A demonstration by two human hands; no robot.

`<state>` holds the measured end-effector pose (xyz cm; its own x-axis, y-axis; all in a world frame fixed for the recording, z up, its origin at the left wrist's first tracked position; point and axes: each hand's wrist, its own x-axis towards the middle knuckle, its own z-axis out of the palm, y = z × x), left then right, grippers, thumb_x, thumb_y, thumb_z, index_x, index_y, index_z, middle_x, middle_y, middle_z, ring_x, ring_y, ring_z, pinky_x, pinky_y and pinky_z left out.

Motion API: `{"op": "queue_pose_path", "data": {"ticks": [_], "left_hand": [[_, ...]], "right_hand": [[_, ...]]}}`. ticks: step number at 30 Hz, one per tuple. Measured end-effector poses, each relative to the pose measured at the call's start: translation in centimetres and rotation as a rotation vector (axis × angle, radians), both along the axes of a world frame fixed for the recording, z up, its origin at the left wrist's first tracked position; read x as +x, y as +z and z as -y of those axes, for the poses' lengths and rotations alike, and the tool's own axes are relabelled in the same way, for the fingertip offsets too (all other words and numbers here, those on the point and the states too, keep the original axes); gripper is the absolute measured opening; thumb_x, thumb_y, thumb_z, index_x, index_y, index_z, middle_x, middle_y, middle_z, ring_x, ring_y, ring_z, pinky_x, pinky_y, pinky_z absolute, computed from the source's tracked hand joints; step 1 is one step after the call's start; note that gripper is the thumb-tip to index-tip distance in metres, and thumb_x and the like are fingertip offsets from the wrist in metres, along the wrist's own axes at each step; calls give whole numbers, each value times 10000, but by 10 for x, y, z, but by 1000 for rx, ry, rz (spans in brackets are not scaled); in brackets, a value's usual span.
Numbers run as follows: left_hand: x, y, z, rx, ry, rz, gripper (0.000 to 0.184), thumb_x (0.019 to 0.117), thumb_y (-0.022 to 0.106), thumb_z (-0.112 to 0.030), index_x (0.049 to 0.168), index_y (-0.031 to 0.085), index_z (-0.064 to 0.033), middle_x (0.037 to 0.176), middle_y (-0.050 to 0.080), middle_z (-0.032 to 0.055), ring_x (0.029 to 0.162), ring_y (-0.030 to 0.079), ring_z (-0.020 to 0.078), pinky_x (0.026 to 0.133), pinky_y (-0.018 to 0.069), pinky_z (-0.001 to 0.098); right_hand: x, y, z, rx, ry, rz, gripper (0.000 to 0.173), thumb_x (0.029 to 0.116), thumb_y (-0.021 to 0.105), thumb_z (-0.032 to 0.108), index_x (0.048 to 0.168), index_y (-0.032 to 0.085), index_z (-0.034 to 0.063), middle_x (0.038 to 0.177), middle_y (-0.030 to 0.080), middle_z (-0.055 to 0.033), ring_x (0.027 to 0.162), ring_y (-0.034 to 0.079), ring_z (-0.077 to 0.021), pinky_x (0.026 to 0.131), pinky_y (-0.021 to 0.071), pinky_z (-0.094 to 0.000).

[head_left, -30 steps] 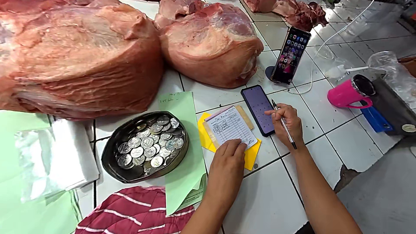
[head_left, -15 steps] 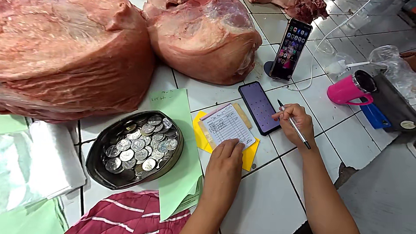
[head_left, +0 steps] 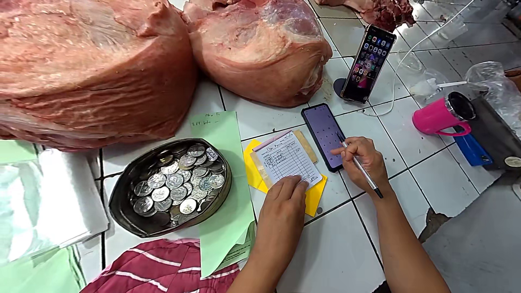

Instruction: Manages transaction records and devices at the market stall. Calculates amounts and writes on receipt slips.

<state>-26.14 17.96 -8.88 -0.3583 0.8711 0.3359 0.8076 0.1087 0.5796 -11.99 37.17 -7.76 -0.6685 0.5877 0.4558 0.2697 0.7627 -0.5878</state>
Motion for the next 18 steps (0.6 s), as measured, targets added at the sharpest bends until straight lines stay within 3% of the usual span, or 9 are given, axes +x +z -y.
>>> {"op": "queue_pose_path", "data": {"ticks": [4,9,13,18], "left_hand": [[0,-1,0,12,1,0,213,944,593,-117,1046,777,-85,1126,746,95,1097,706,278,969,557,378],[0,0,-1,13,4,-2,219,943,588,-114,1049,777,-84,1116,747,95,1094,707,274,969,555,374],[1,-1,-1,17,9,-3,212,942,596,-118,1047,778,-87,1116,748,86,1091,708,266,971,556,366],[1,-1,-1,16,11,-2,217,937,592,-120,1043,779,-91,1118,747,83,1095,706,265,972,554,366]], "right_hand": [[-3,-3,-2,31,-10,28,119,928,552,76,833,613,112,955,774,-12,1107,668,-151,1037,420,-383],[-7,-3,-8,51,-74,60,149,975,531,80,855,619,90,1050,777,-33,1210,644,-208,1074,405,-450],[-6,-6,-17,2,-164,0,159,1010,516,93,876,601,80,1115,771,-43,1280,615,-216,1106,421,-420],[-10,-6,-26,-28,-212,-4,153,1010,490,72,890,585,60,1146,758,-68,1319,583,-250,1119,397,-449]]}}
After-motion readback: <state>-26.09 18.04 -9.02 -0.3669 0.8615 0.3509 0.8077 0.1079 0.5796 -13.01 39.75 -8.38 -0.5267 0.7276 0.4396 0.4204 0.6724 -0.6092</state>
